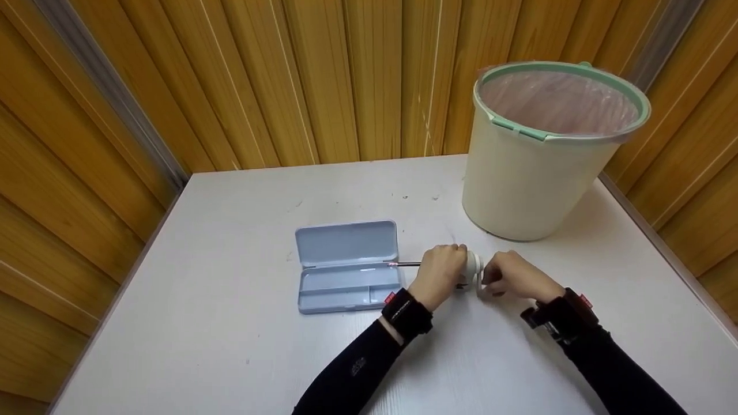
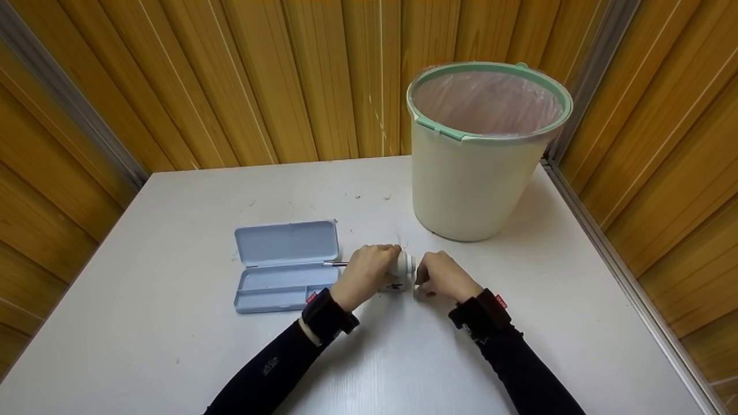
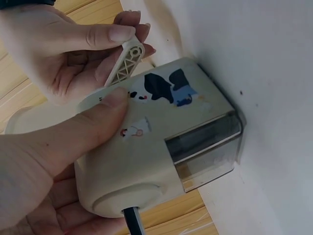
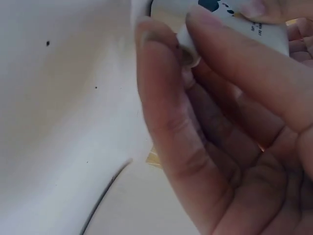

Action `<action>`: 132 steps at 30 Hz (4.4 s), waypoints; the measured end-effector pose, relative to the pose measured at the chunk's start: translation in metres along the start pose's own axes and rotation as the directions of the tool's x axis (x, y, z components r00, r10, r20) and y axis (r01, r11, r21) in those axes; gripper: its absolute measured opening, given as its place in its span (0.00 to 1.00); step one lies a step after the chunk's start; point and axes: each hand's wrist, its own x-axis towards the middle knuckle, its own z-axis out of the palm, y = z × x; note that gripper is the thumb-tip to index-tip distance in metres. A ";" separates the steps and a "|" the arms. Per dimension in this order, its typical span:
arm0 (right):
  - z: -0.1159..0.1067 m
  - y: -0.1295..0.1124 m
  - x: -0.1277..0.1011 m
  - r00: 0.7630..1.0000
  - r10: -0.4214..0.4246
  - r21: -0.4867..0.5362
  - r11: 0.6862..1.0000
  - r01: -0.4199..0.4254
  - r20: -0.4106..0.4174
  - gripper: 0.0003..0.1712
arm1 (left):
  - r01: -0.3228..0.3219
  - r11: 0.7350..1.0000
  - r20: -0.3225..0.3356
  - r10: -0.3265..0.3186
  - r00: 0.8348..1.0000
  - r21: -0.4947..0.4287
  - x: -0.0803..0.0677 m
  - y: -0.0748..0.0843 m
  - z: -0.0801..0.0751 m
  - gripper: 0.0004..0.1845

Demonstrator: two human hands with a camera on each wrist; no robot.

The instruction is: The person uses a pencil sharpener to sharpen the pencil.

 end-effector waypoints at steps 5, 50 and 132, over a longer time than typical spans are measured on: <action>-0.003 -0.004 -0.006 0.999 -0.034 -0.009 0.999 0.034 -0.001 0.05 | -0.002 1.000 0.005 0.002 1.000 -0.001 0.001 0.001 -0.001 0.06; -0.023 -0.015 -0.029 0.994 -0.106 0.032 0.994 0.106 -0.009 0.03 | 0.032 0.999 0.021 -0.033 0.999 0.039 0.004 0.009 -0.003 0.07; -0.006 -0.020 -0.015 0.783 -0.204 -0.195 0.975 0.108 -0.588 0.06 | -0.106 0.994 0.021 0.106 0.994 0.031 0.007 -0.008 0.000 0.12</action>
